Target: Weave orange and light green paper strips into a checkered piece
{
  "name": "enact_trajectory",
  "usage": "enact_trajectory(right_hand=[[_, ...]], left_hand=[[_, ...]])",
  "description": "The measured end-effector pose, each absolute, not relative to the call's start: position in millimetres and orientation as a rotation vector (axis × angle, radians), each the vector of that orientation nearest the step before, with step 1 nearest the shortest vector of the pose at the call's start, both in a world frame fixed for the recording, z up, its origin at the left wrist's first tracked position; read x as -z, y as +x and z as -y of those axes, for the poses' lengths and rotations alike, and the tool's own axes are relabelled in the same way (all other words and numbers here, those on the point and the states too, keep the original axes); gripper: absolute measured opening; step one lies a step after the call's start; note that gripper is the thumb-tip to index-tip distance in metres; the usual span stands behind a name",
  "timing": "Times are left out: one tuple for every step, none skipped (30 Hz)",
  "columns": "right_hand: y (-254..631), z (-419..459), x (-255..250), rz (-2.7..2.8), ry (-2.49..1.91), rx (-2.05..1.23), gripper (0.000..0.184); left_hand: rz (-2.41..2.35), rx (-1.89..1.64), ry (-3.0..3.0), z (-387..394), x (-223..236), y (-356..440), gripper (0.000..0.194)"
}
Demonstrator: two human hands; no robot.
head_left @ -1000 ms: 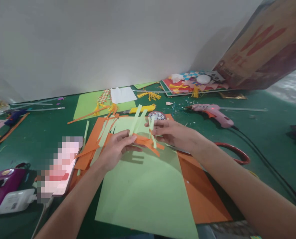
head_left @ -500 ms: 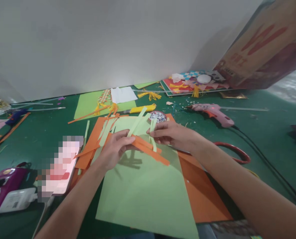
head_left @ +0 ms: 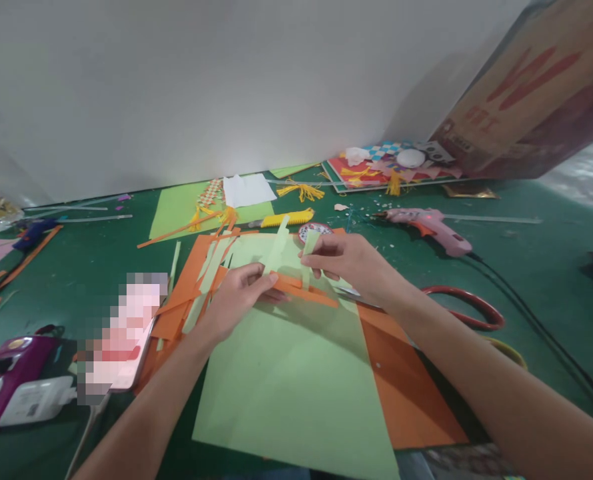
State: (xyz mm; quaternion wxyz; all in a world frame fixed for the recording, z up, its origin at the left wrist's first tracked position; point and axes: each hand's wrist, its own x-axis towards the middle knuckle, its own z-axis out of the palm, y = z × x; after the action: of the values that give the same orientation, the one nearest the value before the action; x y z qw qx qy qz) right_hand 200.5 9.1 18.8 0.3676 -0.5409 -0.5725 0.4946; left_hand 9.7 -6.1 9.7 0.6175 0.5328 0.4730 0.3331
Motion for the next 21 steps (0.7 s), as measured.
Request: enact_trajectory(right_hand=[[200,-9,-19,1.468,-1.39,-1.268,0.028],[199,-8,-19,1.459,-1.383,-1.282,0.028],[199,-8,-19,1.444,-1.367,-1.311,0.028],[198,-8,-19,1.425,-1.344,-1.343,0.028],[198,-8,-18,1.398,-1.318,-1.372,0.027],[198,-8,-17,1.366,-1.291,-1.397,0.027],[198,-9,-16,1.331,-1.264,-1.424,0.026],[198,-9,-15,1.295,-1.238,-1.454,0.025],[199,-10,-15,1.26,-1.217,-1.489,0.024],[199,-11,-14,1.226,-1.202,-1.529,0.024],[199,-11,-13,1.199,-1.193,-1.571,0.023],[199,-12,-12,1.177,-1.191,-1.61,0.023],[199,-12,-11,1.16,-1.193,-1.642,0.023],[199,-13,-10,1.147,-1.195,-1.666,0.023],[199,-13,-9,1.14,-1.194,-1.684,0.023],[200,-13,-8,1.136,-1.19,-1.698,0.022],[201,-14,-7,1.133,-1.183,-1.708,0.022],[202,-14,-7,1.13,-1.176,-1.713,0.022],[204,-15,-6,1.125,-1.171,-1.715,0.021],[204,-15,-6,1.119,-1.168,-1.713,0.021],[205,-15,-6,1.111,-1.168,-1.71,0.021]], left_hand=[[-1.092,-0.762,1.231,6,-9,10,0.043],[-1.097,-0.756,1.239,6,-9,10,0.043],[-1.106,-0.748,1.249,6,-9,10,0.042],[-1.117,-0.739,1.259,6,-8,10,0.041],[-1.128,-0.731,1.267,6,-8,10,0.04],[-1.137,-0.728,1.272,7,-8,10,0.04],[-1.142,-0.724,1.275,7,-9,10,0.04],[-1.146,-0.72,1.276,7,-9,10,0.04],[-1.146,-0.717,1.274,8,-10,10,0.04],[-1.144,-0.715,1.268,8,-10,10,0.041],[-1.139,-0.716,1.26,8,-10,11,0.041],[-1.129,-0.717,1.248,8,-10,11,0.041],[-1.114,-0.716,1.237,8,-10,11,0.04],[-1.096,-0.714,1.227,8,-9,10,0.038],[-1.083,-0.71,1.22,8,-9,10,0.036],[-1.075,-0.707,1.219,8,-8,10,0.035],[-1.075,-0.707,1.221,7,-8,9,0.034],[-1.079,-0.71,1.225,7,-7,9,0.033],[-1.084,-0.715,1.227,7,-7,8,0.033],[-1.087,-0.717,1.227,7,-7,8,0.033],[-1.087,-0.714,1.224,7,-7,8,0.033]])
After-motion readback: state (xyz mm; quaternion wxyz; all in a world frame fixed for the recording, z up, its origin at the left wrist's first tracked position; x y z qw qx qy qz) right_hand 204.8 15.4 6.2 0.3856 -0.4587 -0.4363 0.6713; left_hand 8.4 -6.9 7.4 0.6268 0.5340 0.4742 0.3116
